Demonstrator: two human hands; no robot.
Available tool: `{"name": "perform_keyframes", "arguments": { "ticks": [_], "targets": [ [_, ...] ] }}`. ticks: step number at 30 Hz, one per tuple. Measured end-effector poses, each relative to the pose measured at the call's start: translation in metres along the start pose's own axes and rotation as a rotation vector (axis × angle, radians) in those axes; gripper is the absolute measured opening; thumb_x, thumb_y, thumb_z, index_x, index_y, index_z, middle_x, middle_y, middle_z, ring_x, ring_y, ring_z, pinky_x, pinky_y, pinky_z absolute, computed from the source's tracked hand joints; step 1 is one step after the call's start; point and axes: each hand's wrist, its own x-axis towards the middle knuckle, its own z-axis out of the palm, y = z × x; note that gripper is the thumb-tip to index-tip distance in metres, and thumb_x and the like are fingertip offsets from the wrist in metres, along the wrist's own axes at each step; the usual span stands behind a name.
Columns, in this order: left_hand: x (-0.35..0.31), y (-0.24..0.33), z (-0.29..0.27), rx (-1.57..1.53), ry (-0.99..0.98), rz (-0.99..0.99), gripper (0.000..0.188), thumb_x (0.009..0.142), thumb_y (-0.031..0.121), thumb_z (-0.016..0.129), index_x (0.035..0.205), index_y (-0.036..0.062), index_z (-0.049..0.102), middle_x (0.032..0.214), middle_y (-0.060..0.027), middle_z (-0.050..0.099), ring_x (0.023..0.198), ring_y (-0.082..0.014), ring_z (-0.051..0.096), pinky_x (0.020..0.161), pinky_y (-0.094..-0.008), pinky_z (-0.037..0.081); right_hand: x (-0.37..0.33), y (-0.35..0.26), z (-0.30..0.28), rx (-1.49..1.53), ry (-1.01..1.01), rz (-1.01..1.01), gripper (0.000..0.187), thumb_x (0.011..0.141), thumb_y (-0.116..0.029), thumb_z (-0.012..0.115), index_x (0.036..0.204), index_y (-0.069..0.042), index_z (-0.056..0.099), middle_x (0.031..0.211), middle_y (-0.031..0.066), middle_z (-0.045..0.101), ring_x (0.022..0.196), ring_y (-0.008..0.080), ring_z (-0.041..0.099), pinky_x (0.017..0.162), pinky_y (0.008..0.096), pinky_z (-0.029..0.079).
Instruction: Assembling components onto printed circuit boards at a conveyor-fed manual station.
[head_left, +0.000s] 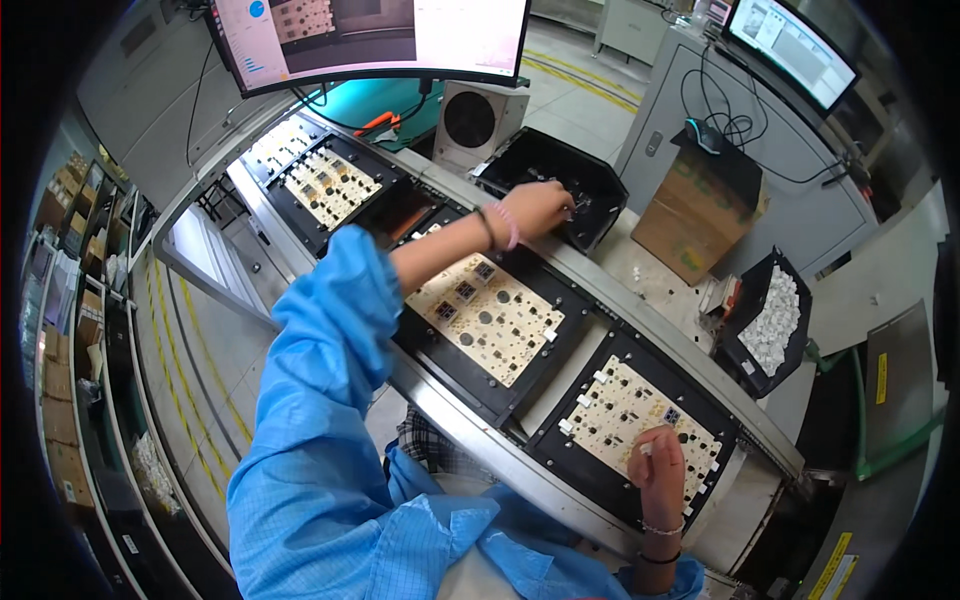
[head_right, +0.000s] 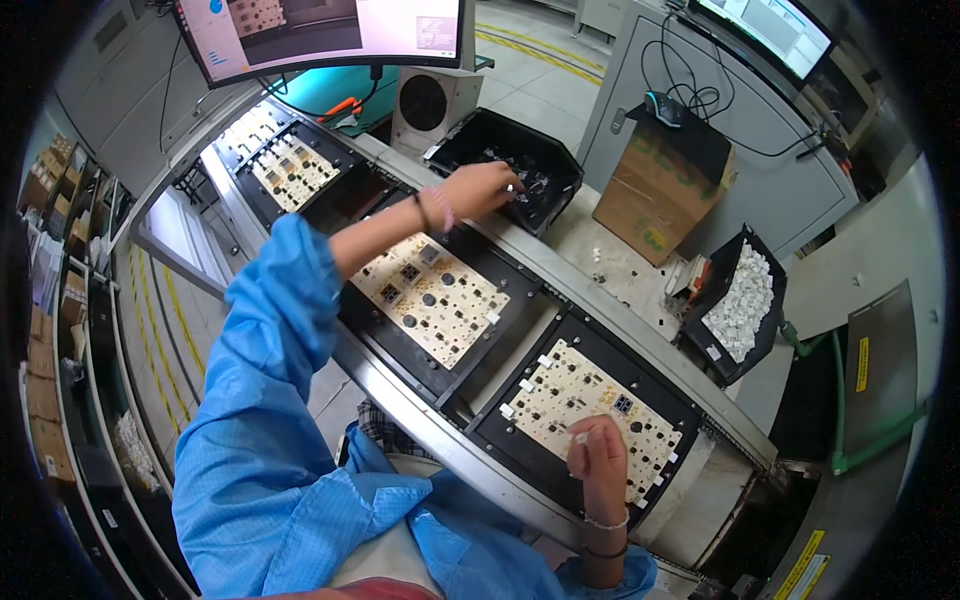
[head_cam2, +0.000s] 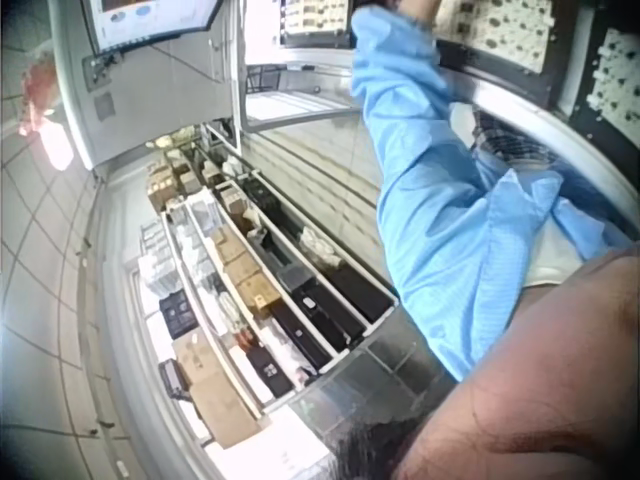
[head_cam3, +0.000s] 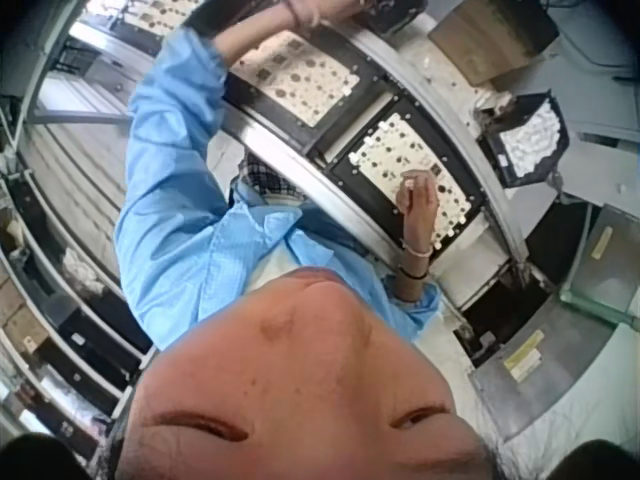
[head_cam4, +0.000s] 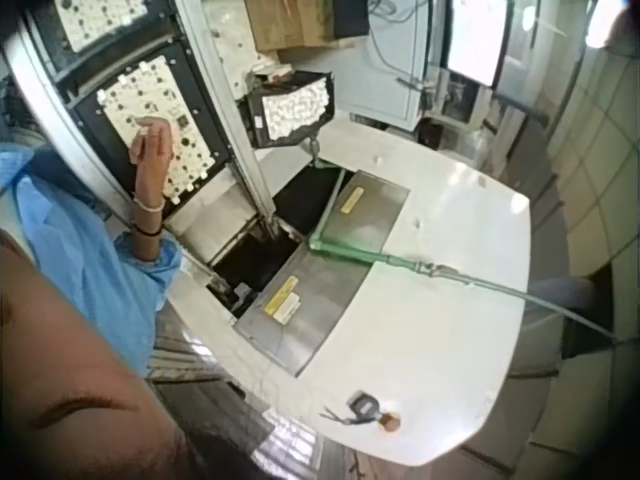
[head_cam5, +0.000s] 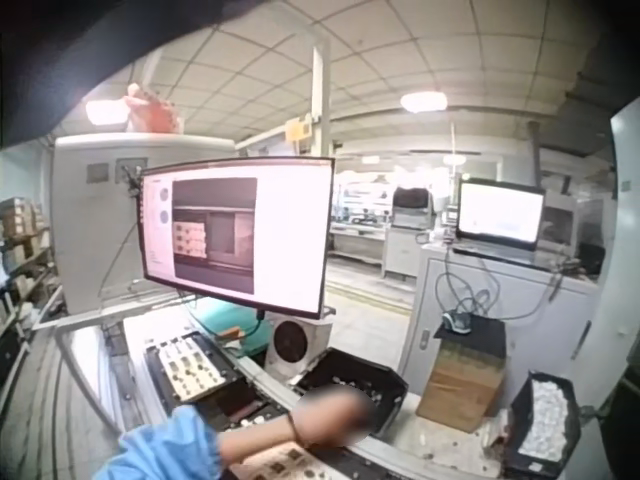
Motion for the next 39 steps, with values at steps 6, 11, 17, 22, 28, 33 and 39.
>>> {"name": "perform_keyframes", "arguments": {
  "ticks": [6,11,17,22,28,33,39],
  "targets": [
    [0.082,-0.091,0.067,0.045,-0.734,-0.254,0.036,0.076,0.038,0.073,0.101,0.0130,0.073,0.092,-0.0075,0.072,0.079,-0.0189,0.067,0.072,-0.0324,0.052,0.001,-0.004,0.001,-0.126,-0.007,-0.052,0.028,0.103,-0.025,0.037,0.105,-0.005,0.056,0.069,-0.0006,0.050,0.053,0.0033,0.039,0.050,0.0171,0.031],
    [0.042,-0.196,0.059,0.221,-0.612,-0.379,0.034,0.065,0.034,0.082,0.088,0.0101,0.075,0.082,-0.0075,0.072,0.074,-0.0212,0.069,0.067,-0.0344,0.053,0.005,-0.010,0.016,-0.076,-0.139,-0.054,0.025,0.103,-0.022,0.038,0.107,-0.005,0.056,0.077,0.0013,0.053,0.056,0.0036,0.041,0.052,0.0164,0.033],
    [0.063,-0.071,0.017,-0.163,-0.330,-0.329,0.021,0.069,0.020,0.080,0.083,0.0060,0.072,0.073,-0.0088,0.070,0.067,-0.0212,0.069,0.063,-0.0334,0.055,0.010,-0.012,0.015,-0.175,-0.088,-0.037,0.024,0.102,-0.019,0.038,0.109,-0.005,0.057,0.080,0.0023,0.054,0.058,0.0036,0.041,0.055,0.0167,0.034],
    [0.039,-0.077,-0.007,-0.599,-0.174,-0.347,0.020,0.079,0.014,0.075,0.092,0.0010,0.067,0.081,-0.0081,0.070,0.074,-0.0159,0.068,0.066,-0.0267,0.056,0.017,-0.006,0.022,-0.228,-0.114,-0.019,0.025,0.102,-0.018,0.038,0.111,-0.004,0.056,0.080,0.0028,0.054,0.058,0.0035,0.040,0.055,0.0166,0.034],
    [-0.015,-0.061,-0.051,-1.384,-0.141,-0.549,0.025,0.091,0.019,0.065,0.108,0.0014,0.061,0.101,-0.0044,0.065,0.092,-0.0117,0.065,0.081,-0.0207,0.055,0.025,0.004,0.023,-0.290,-0.002,-0.050,0.028,0.101,-0.026,0.043,0.118,-0.005,0.052,0.083,0.0021,0.058,0.055,0.0029,0.041,0.048,0.0172,0.031],
    [-0.080,-0.073,-0.062,-1.710,-0.119,-0.642,0.020,0.093,0.022,0.063,0.101,0.0033,0.060,0.099,-0.0029,0.063,0.092,-0.0096,0.061,0.083,-0.0183,0.052,0.038,-0.008,0.039,-0.306,-0.027,-0.050,0.029,0.100,-0.030,0.046,0.115,-0.005,0.049,0.103,0.0091,0.065,0.059,0.0038,0.046,0.052,0.0172,0.038],
    [-0.124,-0.075,-0.065,-1.973,0.046,-0.770,0.017,0.093,0.013,0.061,0.100,-0.0015,0.055,0.100,-0.0091,0.060,0.097,-0.0158,0.062,0.084,-0.0220,0.055,0.070,-0.024,0.072,-0.632,-0.180,-0.177,0.019,0.089,-0.006,0.061,0.108,-0.004,0.062,0.100,0.0022,0.062,0.074,0.0037,0.050,0.060,0.0179,0.040]
  ]
}}
